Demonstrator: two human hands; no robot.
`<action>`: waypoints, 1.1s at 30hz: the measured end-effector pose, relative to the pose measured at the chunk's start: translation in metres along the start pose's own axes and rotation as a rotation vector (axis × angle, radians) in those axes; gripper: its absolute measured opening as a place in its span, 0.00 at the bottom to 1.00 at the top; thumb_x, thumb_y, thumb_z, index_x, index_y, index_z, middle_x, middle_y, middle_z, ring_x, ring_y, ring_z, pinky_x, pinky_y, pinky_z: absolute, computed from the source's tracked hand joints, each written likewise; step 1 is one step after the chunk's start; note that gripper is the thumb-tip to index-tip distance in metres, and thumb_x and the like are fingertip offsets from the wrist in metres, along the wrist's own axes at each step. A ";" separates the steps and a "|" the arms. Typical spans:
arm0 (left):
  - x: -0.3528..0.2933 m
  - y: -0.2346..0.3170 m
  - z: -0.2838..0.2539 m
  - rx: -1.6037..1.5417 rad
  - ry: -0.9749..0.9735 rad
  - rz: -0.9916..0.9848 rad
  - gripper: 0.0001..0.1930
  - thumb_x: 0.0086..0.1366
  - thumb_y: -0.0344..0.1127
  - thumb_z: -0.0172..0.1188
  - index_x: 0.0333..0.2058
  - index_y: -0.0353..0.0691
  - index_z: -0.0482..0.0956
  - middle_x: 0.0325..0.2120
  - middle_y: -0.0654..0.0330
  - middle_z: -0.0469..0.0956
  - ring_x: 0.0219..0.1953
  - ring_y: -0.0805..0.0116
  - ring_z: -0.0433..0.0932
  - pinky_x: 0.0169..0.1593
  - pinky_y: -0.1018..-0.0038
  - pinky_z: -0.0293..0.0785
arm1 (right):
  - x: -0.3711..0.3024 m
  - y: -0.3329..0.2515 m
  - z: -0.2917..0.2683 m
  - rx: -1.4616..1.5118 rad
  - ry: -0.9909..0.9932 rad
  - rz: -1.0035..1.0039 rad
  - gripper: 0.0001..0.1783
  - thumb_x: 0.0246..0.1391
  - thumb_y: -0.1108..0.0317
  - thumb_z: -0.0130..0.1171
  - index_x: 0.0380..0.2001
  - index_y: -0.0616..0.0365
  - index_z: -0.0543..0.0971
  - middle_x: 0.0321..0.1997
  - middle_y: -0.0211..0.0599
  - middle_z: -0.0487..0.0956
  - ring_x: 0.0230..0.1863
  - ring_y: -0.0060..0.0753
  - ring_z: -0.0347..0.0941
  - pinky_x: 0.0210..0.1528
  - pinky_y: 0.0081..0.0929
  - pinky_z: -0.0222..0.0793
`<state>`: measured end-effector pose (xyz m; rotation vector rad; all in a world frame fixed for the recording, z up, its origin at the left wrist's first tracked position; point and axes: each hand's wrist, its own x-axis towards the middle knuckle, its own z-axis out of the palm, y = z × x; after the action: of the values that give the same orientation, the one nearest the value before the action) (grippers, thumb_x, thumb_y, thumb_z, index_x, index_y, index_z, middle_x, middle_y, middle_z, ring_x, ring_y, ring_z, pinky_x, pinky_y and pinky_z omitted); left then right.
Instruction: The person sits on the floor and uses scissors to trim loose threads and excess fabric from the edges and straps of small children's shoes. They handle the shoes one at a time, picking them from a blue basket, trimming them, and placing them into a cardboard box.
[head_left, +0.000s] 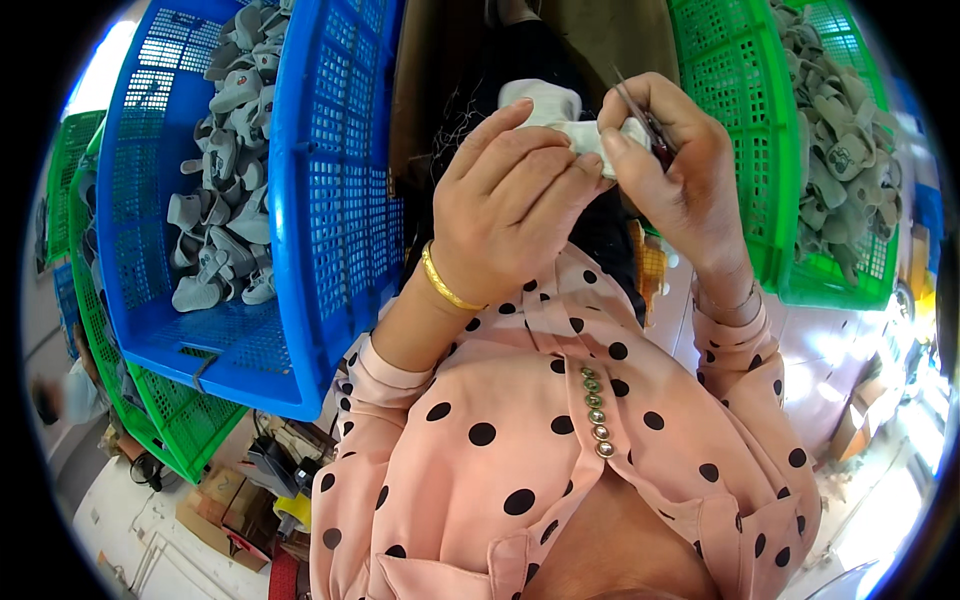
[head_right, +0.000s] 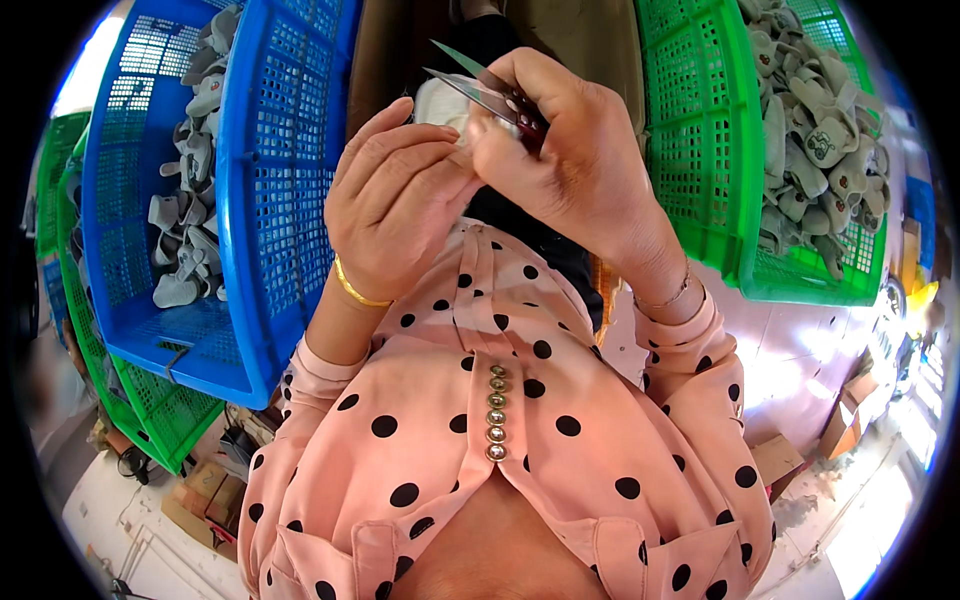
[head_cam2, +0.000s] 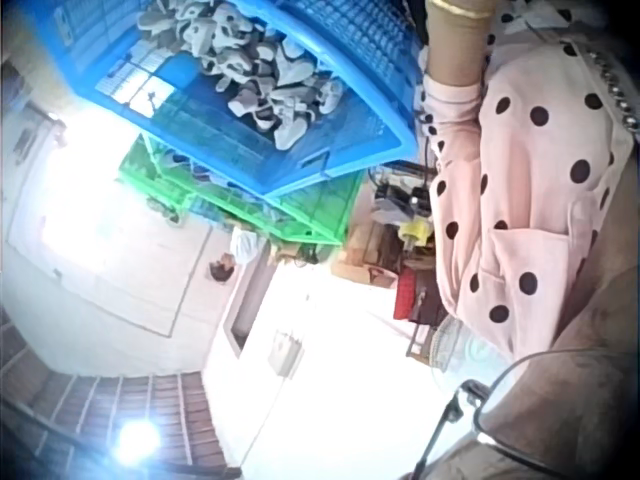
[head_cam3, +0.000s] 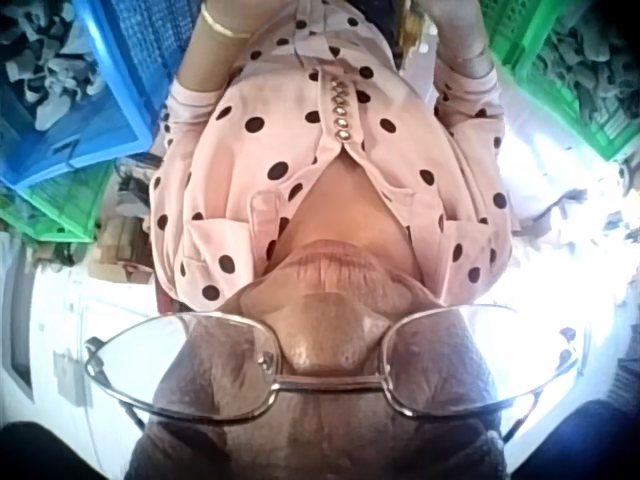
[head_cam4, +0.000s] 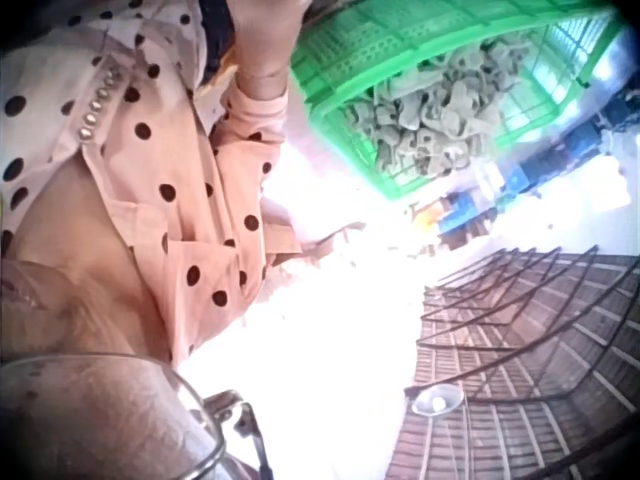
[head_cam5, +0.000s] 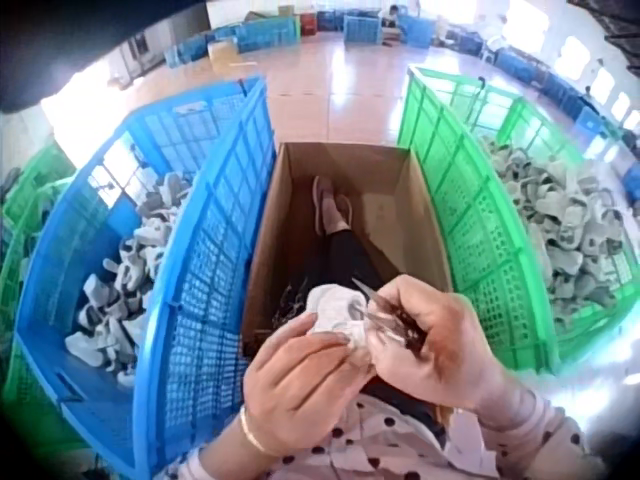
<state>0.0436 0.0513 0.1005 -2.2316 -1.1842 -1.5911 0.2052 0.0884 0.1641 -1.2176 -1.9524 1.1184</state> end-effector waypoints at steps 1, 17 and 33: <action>0.001 0.004 -0.002 -0.004 0.031 0.027 0.10 0.44 0.30 0.68 0.28 0.41 0.81 0.26 0.63 0.78 0.32 0.66 0.79 0.49 0.64 0.77 | -0.003 -0.002 -0.002 0.023 0.008 -0.081 0.08 0.52 0.69 0.56 0.33 0.63 0.74 0.25 0.31 0.73 0.25 0.15 0.65 0.28 0.16 0.63; -0.062 0.063 -0.027 -1.019 -0.176 -0.981 0.03 0.62 0.26 0.61 0.34 0.36 0.79 0.40 0.59 0.76 0.38 0.76 0.75 0.43 0.82 0.71 | -0.052 0.054 0.031 0.204 -0.235 -0.085 0.10 0.63 0.63 0.53 0.39 0.60 0.73 0.28 0.31 0.74 0.25 0.19 0.68 0.28 0.17 0.64; -0.062 0.021 0.006 -1.082 -0.263 -1.515 0.07 0.66 0.33 0.59 0.34 0.35 0.79 0.30 0.65 0.79 0.32 0.82 0.73 0.37 0.86 0.68 | -0.043 0.079 0.001 -0.962 -0.084 -0.334 0.25 0.53 0.41 0.56 0.20 0.51 0.68 0.11 0.29 0.67 0.14 0.33 0.68 0.16 0.27 0.61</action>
<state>0.0543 0.0088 0.0518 -1.7967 -3.0987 -2.9913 0.2559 0.0670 0.0931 -1.1870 -2.7381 0.0041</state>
